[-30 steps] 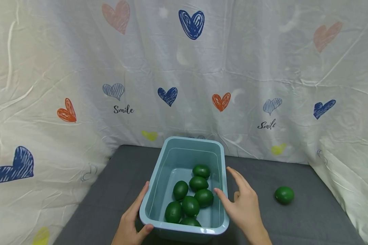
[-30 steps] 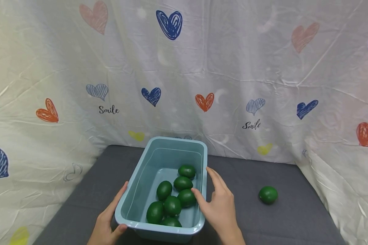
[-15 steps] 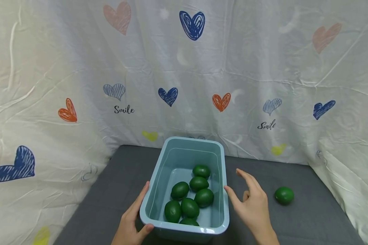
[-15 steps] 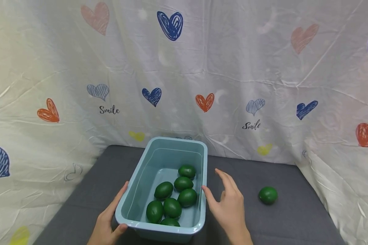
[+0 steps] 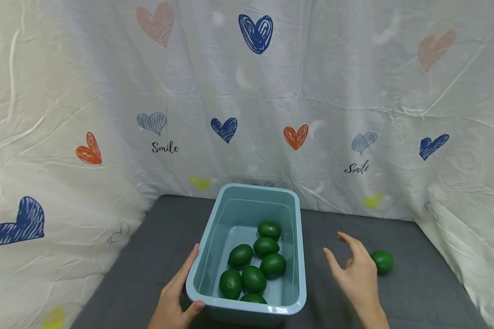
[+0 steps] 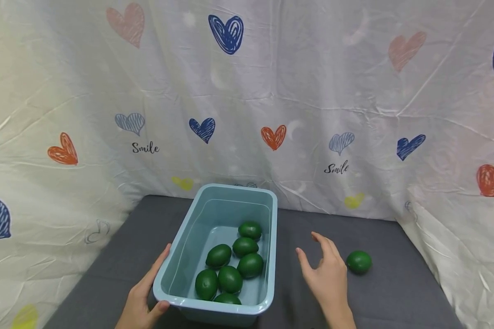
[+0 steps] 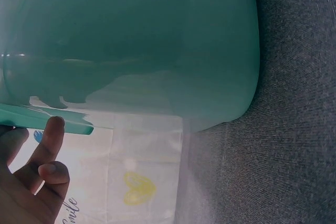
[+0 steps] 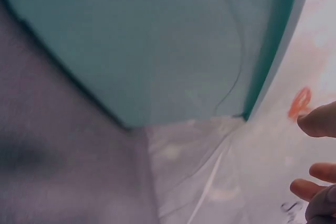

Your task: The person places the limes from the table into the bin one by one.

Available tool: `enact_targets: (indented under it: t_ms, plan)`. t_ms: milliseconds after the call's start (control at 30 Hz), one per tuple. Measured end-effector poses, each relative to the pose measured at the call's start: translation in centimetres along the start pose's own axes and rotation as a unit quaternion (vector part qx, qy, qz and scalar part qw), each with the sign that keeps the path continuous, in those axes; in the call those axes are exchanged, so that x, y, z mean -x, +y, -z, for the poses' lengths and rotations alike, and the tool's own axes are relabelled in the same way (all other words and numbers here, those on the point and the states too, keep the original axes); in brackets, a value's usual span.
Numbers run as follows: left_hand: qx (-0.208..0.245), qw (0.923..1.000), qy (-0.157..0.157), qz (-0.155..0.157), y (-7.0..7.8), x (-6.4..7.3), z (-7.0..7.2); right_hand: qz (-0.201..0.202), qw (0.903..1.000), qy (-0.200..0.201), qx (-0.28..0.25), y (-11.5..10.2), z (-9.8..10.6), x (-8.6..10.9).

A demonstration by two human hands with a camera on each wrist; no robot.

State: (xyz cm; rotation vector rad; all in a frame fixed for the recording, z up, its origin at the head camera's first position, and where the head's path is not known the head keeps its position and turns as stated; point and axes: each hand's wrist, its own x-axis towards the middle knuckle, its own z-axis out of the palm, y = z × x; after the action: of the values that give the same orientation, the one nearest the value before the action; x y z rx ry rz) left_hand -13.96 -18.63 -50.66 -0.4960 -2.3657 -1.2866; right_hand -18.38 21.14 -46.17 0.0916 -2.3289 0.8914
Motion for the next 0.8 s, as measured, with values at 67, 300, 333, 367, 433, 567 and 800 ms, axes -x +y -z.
enact_targets:
  t_ms: [67,300,333,367,433,567,800]
  plan:
    - [0.001,1.0,0.0,-0.001,0.0,0.0,0.0,-0.009,0.9999,-0.002,0.011,0.8,0.0,0.0]
    - [0.0,1.0,0.002,0.0,0.0,0.0,0.0,-0.031,0.9982,-0.012,0.049,2.9,0.0,0.4]
    - [0.0,1.0,0.002,0.001,0.0,0.0,0.0,-0.031,0.998,-0.013,0.054,3.2,0.0,0.4]
    - [-0.001,1.0,0.002,0.002,0.0,0.0,0.0,-0.032,0.9977,-0.015,0.058,3.5,0.0,0.5]
    - [0.004,1.0,0.003,-0.001,0.0,0.0,0.0,-0.038,0.9969,-0.022,0.066,4.1,0.1,0.5]
    - [0.011,0.9999,0.003,-0.006,-0.2,-0.1,0.0,-0.06,0.9948,-0.036,0.073,5.1,0.0,0.6]
    - [0.011,0.9999,0.002,-0.011,-0.3,0.0,0.1,-0.109,0.9876,-0.071,0.088,7.0,-0.2,0.9]
